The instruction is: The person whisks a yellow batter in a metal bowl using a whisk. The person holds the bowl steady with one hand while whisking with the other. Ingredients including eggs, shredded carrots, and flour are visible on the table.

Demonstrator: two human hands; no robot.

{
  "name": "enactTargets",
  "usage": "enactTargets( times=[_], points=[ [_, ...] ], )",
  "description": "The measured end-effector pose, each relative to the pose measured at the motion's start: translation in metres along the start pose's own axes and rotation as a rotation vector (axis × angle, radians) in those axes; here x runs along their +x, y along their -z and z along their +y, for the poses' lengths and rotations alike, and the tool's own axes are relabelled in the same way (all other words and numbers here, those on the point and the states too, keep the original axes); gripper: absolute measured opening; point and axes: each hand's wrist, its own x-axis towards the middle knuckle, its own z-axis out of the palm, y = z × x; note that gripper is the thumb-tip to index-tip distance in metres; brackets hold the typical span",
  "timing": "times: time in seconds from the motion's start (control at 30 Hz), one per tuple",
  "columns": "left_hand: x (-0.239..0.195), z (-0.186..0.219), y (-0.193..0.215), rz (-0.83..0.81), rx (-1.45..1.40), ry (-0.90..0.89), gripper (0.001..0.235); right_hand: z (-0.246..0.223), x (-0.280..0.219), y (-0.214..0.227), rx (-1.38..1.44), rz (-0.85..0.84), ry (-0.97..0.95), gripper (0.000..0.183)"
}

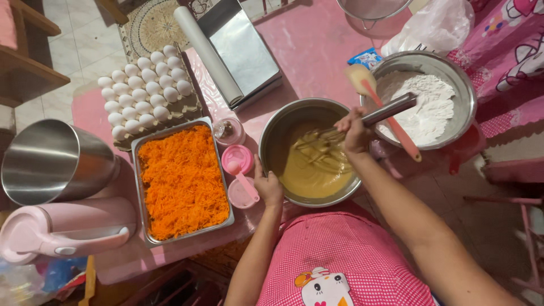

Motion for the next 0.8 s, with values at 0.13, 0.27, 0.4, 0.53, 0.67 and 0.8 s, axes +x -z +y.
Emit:
enactTargets(
  times=[0.13, 0.27, 0.4, 0.53, 0.67, 0.8],
  points=[
    [0.002, -0.005, -0.003, -0.004, 0.053, 0.005, 0.081, 0.013, -0.034, -0.007, 0.035, 0.008, -0.123, 0.027],
    [0.003, -0.003, -0.001, -0.008, 0.086, 0.006, 0.085, -0.007, -0.048, 0.006, 0.013, -0.085, -0.283, 0.023],
    [0.006, -0.003, -0.001, -0.041, 0.006, 0.016, 0.084, -0.037, -0.035, 0.044, -0.058, -0.251, -0.399, 0.019],
    [0.002, 0.008, 0.004, -0.040, 0.017, 0.031, 0.081, -0.054, -0.018, 0.072, -0.051, -0.278, -0.263, 0.029],
    [0.004, 0.009, 0.000, -0.029, 0.006, 0.024, 0.079, -0.053, -0.013, 0.087, -0.053, -0.213, -0.135, 0.028],
    [0.004, 0.006, 0.000, -0.019, -0.003, 0.013, 0.080, -0.041, -0.014, 0.093, 0.018, -0.172, -0.123, 0.022]
  ],
)
